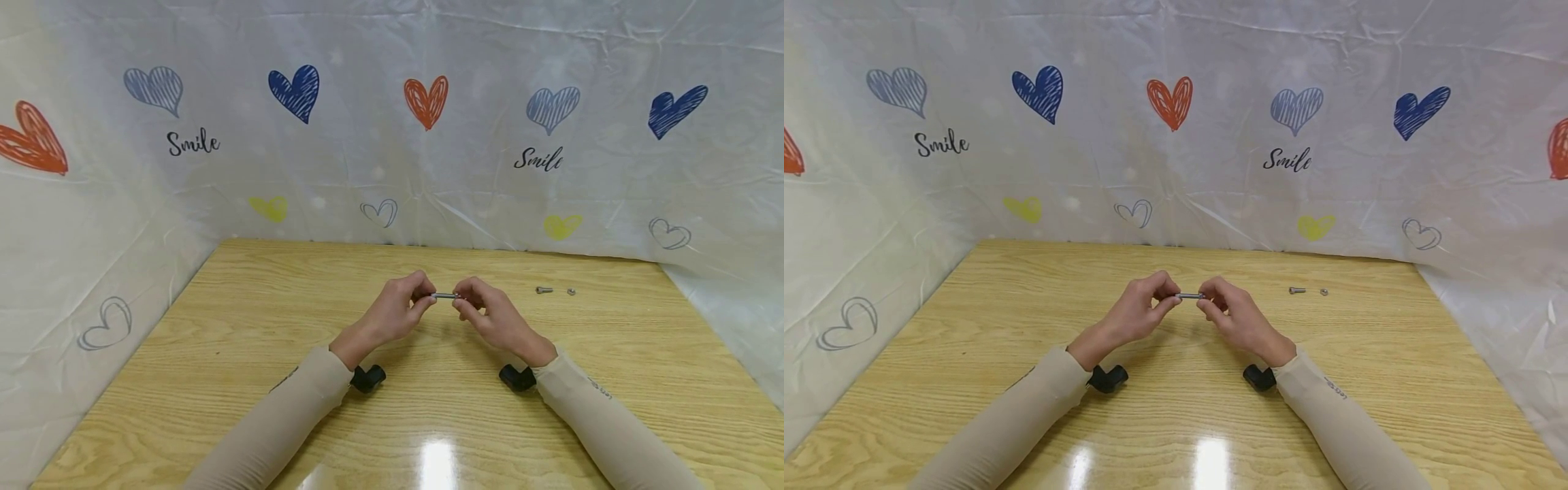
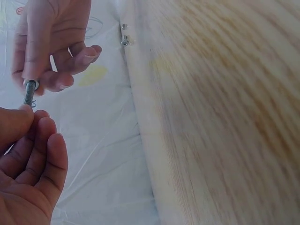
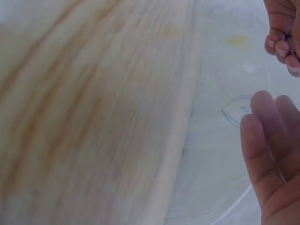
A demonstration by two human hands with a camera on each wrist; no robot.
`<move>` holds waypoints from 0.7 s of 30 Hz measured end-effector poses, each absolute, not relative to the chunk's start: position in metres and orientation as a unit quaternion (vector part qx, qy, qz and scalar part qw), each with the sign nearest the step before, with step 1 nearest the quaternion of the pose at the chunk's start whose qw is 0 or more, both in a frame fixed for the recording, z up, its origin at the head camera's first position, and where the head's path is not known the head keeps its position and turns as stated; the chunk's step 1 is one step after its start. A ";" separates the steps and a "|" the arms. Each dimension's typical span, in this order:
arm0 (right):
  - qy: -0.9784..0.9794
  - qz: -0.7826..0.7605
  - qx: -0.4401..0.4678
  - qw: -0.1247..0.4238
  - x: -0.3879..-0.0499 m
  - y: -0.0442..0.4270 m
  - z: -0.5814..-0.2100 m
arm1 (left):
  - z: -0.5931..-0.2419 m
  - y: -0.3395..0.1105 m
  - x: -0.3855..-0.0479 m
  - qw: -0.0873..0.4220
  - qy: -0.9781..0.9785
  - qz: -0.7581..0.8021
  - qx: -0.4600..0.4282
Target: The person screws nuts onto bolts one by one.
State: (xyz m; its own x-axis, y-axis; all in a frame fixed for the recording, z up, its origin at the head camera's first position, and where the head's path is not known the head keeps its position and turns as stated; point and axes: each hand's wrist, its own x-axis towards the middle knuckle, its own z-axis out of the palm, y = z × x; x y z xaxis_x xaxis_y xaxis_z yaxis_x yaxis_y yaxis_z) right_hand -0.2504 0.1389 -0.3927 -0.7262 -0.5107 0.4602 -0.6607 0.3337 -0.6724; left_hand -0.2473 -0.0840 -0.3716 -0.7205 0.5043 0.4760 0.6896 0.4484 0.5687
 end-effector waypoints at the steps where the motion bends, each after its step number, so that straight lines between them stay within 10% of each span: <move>1: -0.815 0.449 0.358 0.082 -0.250 0.139 -0.392 | -0.371 -0.084 -0.247 0.120 -0.842 -0.388 -0.355; 21: -0.812 0.445 0.368 0.085 -0.250 0.139 -0.392 | -0.372 -0.085 -0.246 0.119 -0.844 -0.384 -0.355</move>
State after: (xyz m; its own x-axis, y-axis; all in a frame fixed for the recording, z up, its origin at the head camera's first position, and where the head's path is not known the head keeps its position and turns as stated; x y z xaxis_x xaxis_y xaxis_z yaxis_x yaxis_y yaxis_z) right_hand -0.2496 0.1389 -0.3920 -0.7152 -0.5208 0.4661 -0.6730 0.3330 -0.6605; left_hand -0.2464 -0.0850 -0.3716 -0.7196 0.5078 0.4736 0.6907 0.4530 0.5637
